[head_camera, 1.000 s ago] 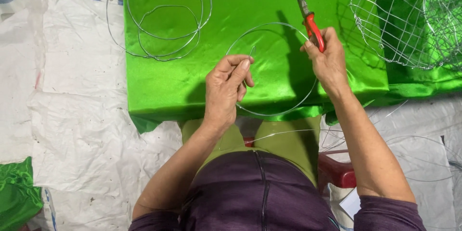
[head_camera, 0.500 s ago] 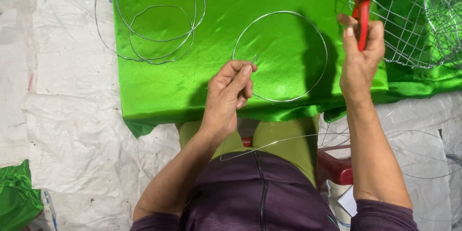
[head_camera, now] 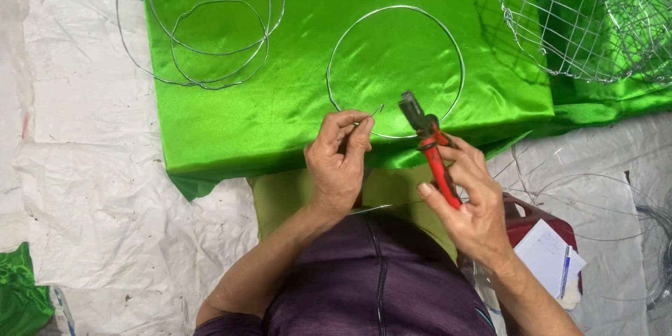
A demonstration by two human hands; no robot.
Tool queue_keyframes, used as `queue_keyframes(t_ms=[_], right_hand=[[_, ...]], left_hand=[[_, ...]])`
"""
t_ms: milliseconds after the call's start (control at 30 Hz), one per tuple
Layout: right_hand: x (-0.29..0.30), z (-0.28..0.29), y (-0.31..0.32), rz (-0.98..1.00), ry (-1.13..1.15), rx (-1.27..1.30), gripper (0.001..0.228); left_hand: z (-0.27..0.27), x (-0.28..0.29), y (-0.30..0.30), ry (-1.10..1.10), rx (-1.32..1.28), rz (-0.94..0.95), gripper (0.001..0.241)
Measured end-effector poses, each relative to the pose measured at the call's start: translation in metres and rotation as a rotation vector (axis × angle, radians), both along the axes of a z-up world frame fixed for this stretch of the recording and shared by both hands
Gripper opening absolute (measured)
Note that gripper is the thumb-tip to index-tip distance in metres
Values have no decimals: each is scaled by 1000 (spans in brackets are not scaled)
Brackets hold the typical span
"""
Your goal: The person constructs a wire frame by bending and twisting metal wires together. They use pliers to cut the wire and secure the connections while working on a green-covered surface.
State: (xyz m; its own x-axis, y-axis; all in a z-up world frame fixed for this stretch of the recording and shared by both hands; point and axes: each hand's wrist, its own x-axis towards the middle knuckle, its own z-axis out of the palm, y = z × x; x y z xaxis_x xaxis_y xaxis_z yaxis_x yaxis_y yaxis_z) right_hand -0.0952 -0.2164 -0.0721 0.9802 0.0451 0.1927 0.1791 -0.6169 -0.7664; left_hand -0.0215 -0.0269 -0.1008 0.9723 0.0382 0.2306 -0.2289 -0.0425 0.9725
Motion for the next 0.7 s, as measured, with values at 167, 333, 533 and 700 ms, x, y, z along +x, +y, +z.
queue_keyframes(t_ms=[167,333,533,700], right_hand=[[-6,1,12,22,-42,95,21],[-8,13,19,31,124,264,18],[-18,16,22,21,-49,9,12],[-22,32,5,58,-14,-85,13]], left_hand=[[-5,-3,9,6,-39,-41,12],[10,-8,21,178,-246,-52,10],[11,-15,27,822,-940,-357,9],[10,-26,21,653,-933,-337,5]])
